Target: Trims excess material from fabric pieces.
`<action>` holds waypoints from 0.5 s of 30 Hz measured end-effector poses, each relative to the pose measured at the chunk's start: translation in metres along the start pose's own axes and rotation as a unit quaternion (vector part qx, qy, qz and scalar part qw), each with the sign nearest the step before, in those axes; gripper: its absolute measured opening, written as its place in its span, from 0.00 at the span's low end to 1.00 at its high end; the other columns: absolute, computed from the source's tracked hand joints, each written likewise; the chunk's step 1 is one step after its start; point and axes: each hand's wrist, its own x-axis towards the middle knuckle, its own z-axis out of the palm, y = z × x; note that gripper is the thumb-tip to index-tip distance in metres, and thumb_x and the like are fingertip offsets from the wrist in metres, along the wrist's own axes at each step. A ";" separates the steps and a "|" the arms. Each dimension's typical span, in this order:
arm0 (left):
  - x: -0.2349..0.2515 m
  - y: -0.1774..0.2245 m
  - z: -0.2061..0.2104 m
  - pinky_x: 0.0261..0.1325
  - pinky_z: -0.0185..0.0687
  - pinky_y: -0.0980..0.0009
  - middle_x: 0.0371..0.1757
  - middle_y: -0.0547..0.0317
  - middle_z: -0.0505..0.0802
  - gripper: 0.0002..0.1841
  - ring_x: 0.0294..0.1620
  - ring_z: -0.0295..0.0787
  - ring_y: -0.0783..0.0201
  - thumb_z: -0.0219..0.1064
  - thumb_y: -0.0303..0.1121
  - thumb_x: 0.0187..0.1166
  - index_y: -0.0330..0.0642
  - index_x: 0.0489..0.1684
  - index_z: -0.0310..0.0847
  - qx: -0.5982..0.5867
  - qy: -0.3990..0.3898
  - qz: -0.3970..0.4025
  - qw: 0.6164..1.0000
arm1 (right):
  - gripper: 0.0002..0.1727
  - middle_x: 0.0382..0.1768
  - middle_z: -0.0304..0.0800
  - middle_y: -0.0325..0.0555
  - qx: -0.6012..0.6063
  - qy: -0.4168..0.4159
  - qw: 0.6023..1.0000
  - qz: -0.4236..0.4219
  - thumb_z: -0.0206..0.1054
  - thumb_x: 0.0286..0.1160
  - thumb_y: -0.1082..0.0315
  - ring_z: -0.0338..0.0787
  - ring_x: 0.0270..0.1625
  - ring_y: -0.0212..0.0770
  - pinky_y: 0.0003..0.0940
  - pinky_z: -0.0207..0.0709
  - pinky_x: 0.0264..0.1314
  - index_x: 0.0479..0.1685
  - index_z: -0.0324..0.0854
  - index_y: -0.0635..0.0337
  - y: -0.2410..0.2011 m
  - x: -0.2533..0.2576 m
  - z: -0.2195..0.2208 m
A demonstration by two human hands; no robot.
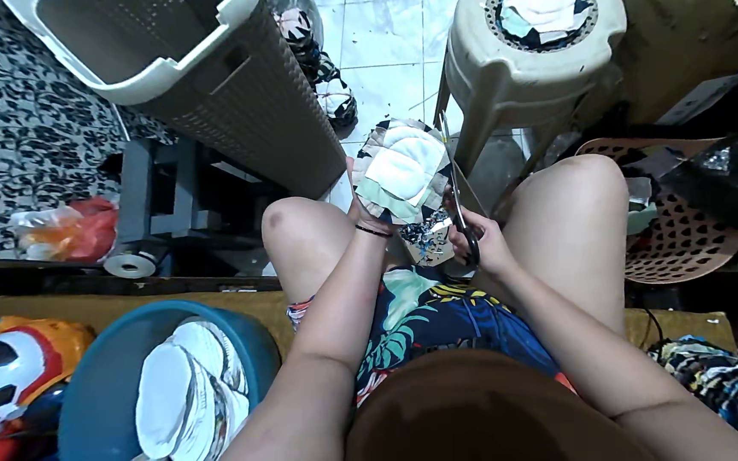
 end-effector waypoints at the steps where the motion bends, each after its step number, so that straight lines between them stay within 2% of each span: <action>1: -0.001 0.003 0.001 0.49 0.91 0.65 0.43 0.65 0.96 0.41 0.48 0.93 0.69 0.31 0.77 0.79 0.60 0.48 0.88 0.009 0.006 -0.010 1.000 | 0.38 0.27 0.82 0.35 -0.001 0.002 1.000 0.002 0.71 0.75 0.65 0.78 0.20 0.27 0.24 0.78 0.24 0.87 0.63 0.58 0.000 0.000 0.000; 3: 0.000 0.009 0.000 0.53 0.91 0.62 0.45 0.64 0.96 0.42 0.50 0.93 0.67 0.33 0.78 0.78 0.59 0.50 0.89 0.010 -0.004 -0.023 1.000 | 0.37 0.26 0.83 0.36 -0.003 0.003 1.000 0.009 0.72 0.75 0.69 0.78 0.18 0.28 0.23 0.77 0.21 0.87 0.63 0.58 -0.002 -0.001 -0.001; 5: 0.006 0.013 -0.003 0.56 0.89 0.63 0.47 0.63 0.95 0.40 0.52 0.91 0.68 0.32 0.73 0.82 0.56 0.51 0.87 0.009 -0.025 0.003 1.000 | 0.38 0.25 0.83 0.37 0.005 -0.012 1.000 0.014 0.70 0.76 0.71 0.77 0.18 0.28 0.23 0.76 0.20 0.88 0.62 0.58 -0.002 -0.001 -0.002; 6: 0.008 0.015 -0.005 0.55 0.89 0.65 0.45 0.64 0.95 0.39 0.51 0.91 0.69 0.31 0.72 0.83 0.55 0.50 0.86 0.018 -0.018 0.015 1.000 | 0.39 0.26 0.83 0.37 0.008 -0.025 1.000 0.016 0.71 0.75 0.69 0.77 0.18 0.28 0.24 0.77 0.21 0.89 0.60 0.58 -0.001 -0.001 -0.003; 7: 0.013 0.017 -0.010 0.57 0.88 0.62 0.47 0.61 0.95 0.39 0.53 0.91 0.67 0.34 0.71 0.84 0.53 0.51 0.87 0.003 -0.038 0.024 0.999 | 0.40 0.27 0.82 0.36 0.005 -0.037 0.999 0.015 0.71 0.74 0.66 0.78 0.20 0.29 0.25 0.78 0.23 0.89 0.60 0.57 0.000 0.000 -0.003; 10: 0.017 0.024 -0.012 0.61 0.86 0.62 0.49 0.60 0.94 0.40 0.56 0.90 0.66 0.30 0.70 0.85 0.51 0.53 0.85 0.023 -0.057 0.030 0.998 | 0.45 0.34 0.80 0.36 -0.034 -0.056 0.998 0.011 0.71 0.72 0.53 0.81 0.28 0.28 0.26 0.83 0.35 0.89 0.57 0.58 0.002 0.001 -0.005; 13: 0.016 0.029 -0.018 0.59 0.87 0.65 0.47 0.61 0.95 0.39 0.53 0.90 0.68 0.29 0.66 0.88 0.50 0.51 0.85 0.063 -0.058 0.036 0.996 | 0.50 0.34 0.80 0.35 -0.048 -0.059 0.997 -0.007 0.73 0.70 0.48 0.80 0.28 0.27 0.24 0.80 0.34 0.92 0.54 0.57 0.004 0.003 -0.007; 15: 0.015 0.031 -0.016 0.59 0.87 0.66 0.47 0.60 0.95 0.40 0.52 0.91 0.68 0.28 0.67 0.87 0.49 0.51 0.85 0.059 -0.062 0.014 0.996 | 0.51 0.33 0.80 0.34 -0.052 -0.057 0.997 -0.013 0.74 0.69 0.48 0.78 0.27 0.27 0.23 0.78 0.31 0.92 0.54 0.57 0.004 0.003 -0.007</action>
